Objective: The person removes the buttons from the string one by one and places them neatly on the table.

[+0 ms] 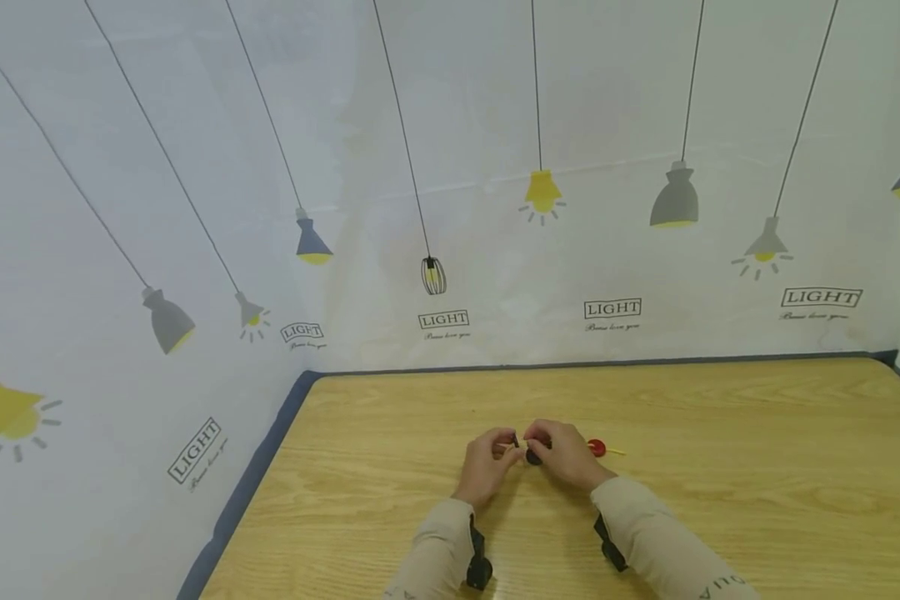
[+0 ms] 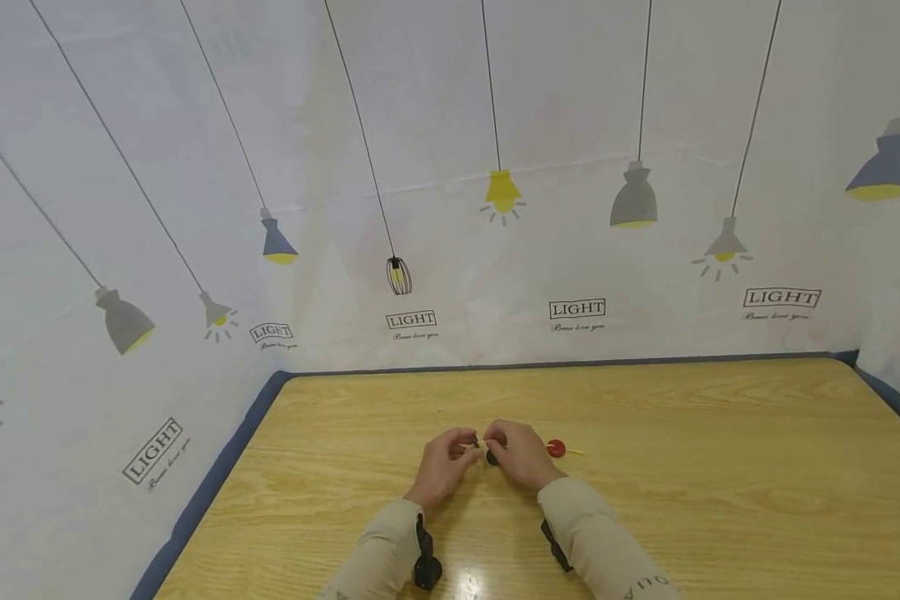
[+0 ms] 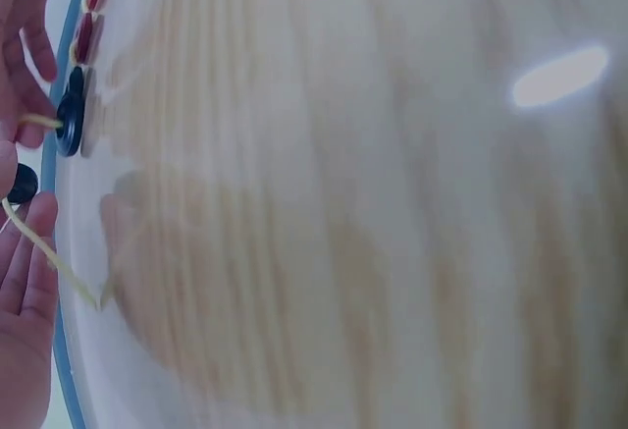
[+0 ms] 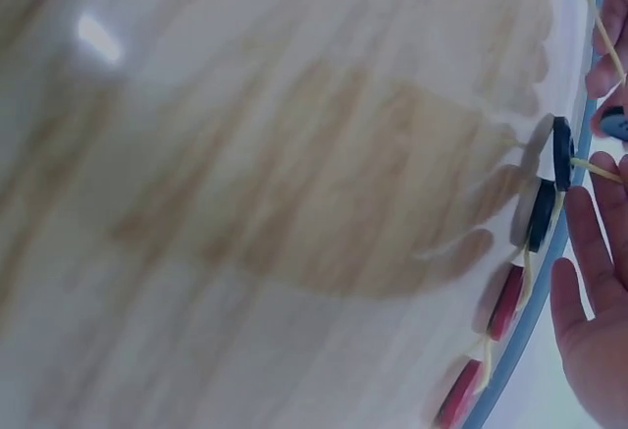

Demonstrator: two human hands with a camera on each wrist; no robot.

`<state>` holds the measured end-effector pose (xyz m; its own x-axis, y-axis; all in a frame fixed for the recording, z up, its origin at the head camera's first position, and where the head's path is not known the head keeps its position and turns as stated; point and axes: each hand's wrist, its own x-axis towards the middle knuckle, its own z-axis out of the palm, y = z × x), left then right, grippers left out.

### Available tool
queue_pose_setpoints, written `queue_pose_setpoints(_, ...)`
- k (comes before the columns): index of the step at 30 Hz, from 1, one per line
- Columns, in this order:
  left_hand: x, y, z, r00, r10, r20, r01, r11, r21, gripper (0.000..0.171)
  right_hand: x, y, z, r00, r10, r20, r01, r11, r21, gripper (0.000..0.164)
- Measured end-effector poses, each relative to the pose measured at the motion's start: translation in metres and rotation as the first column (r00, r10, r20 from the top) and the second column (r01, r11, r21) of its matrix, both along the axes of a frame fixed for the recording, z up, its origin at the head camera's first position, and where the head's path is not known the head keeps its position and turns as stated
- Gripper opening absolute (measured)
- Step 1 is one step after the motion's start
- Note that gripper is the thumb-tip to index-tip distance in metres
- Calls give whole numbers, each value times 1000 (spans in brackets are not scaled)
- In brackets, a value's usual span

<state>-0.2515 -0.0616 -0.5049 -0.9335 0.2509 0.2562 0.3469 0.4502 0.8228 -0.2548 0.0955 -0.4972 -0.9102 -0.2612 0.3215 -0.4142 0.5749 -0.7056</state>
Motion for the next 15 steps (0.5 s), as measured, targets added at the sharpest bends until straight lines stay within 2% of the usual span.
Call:
queue_pose_setpoints(11, -2, -15, 5, 998, 68, 12, -68, 998, -1, 28, 0, 4, 0, 1000, 1, 26, -1, 1000, 15, 6)
queue_pose_setpoints(15, -3, -23, 5, 998, 60, 24, -60, 998, 28, 29, 1, 4, 1, 999, 2, 39, -3, 1000, 24, 8)
